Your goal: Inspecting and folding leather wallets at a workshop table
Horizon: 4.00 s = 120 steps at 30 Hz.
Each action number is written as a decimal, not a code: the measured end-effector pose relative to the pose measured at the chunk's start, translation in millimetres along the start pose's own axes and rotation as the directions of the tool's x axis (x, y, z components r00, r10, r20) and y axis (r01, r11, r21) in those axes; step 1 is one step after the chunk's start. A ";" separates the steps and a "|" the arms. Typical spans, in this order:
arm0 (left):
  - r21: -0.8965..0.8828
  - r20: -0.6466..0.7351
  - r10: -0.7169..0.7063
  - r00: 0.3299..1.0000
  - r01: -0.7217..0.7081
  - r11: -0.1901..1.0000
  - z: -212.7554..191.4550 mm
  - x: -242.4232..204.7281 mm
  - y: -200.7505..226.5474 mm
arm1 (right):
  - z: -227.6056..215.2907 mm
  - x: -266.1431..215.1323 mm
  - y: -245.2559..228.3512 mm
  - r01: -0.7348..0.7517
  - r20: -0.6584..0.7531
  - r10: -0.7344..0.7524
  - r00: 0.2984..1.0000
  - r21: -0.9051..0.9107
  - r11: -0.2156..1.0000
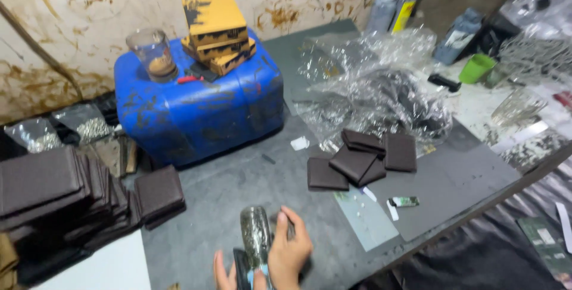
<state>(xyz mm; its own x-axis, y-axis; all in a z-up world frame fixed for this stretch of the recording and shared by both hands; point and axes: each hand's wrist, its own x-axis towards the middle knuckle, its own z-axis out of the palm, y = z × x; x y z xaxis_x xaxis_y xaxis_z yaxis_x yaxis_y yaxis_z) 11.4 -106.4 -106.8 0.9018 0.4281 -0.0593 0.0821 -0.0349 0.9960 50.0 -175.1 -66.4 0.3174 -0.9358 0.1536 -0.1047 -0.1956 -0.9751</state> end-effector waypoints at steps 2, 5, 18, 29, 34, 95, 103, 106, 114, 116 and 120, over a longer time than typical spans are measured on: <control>0.116 0.067 -0.020 0.998 0.012 0.993 -7.2 15.8 46.3 | 21.9 14.2 -4.1 0.001 0.093 -0.002 0.996 0.010 1.000; 0.190 0.143 -0.056 0.988 0.028 0.981 -0.5 53.6 72.8 | 68.9 36.6 16.7 -0.155 0.261 0.122 0.958 0.109 0.982; -0.322 0.547 -0.349 0.761 0.576 0.751 -8.1 190.7 111.2 | 167.6 101.2 15.2 -0.798 0.702 0.510 0.497 0.140 0.586; -0.192 0.515 -0.170 0.840 0.307 0.932 -9.8 136.1 106.3 | 110.3 88.5 -17.9 -0.596 0.591 0.398 0.701 0.179 0.783; -0.100 0.476 -0.156 0.866 0.230 0.968 -19.5 118.6 96.4 | 51.6 86.4 -83.0 -0.220 0.484 0.050 0.873 0.300 0.928; 0.540 0.254 0.215 0.943 -0.323 0.778 -68.8 61.1 -56.2 | -15.4 159.2 -85.7 0.645 0.240 -0.662 0.710 0.156 0.748; 0.460 0.172 0.231 0.958 -0.285 0.841 -67.3 59.3 -50.7 | 28.2 154.2 -112.3 0.895 0.566 -0.816 0.120 0.294 0.336; 0.456 0.131 0.199 0.971 -0.237 0.858 -66.5 53.8 -42.4 | 35.3 157.1 -113.7 0.959 0.595 -0.804 -0.011 0.233 0.160; 0.337 0.225 -0.152 0.962 0.070 0.939 -73.1 19.3 76.7 | 9.9 141.7 -123.3 0.766 0.274 -0.844 0.461 0.358 0.535; 0.287 0.332 -0.031 0.943 -0.069 0.955 -78.8 19.8 69.2 | -16.0 124.1 -121.3 0.620 0.227 -0.690 0.687 0.312 0.720; 0.142 0.588 0.183 0.788 -0.324 0.935 -90.2 18.8 50.0 | -62.1 74.7 -78.9 0.106 0.442 -0.150 0.884 0.123 0.987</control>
<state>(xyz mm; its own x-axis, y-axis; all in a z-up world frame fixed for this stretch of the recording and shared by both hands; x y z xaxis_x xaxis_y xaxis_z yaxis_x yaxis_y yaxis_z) -5.8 -18.7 -52.1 0.9750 -0.2002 0.0965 -0.1547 -0.2999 0.9413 23.4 -247.8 31.9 0.7132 -0.6682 0.2116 0.0466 -0.2560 -0.9656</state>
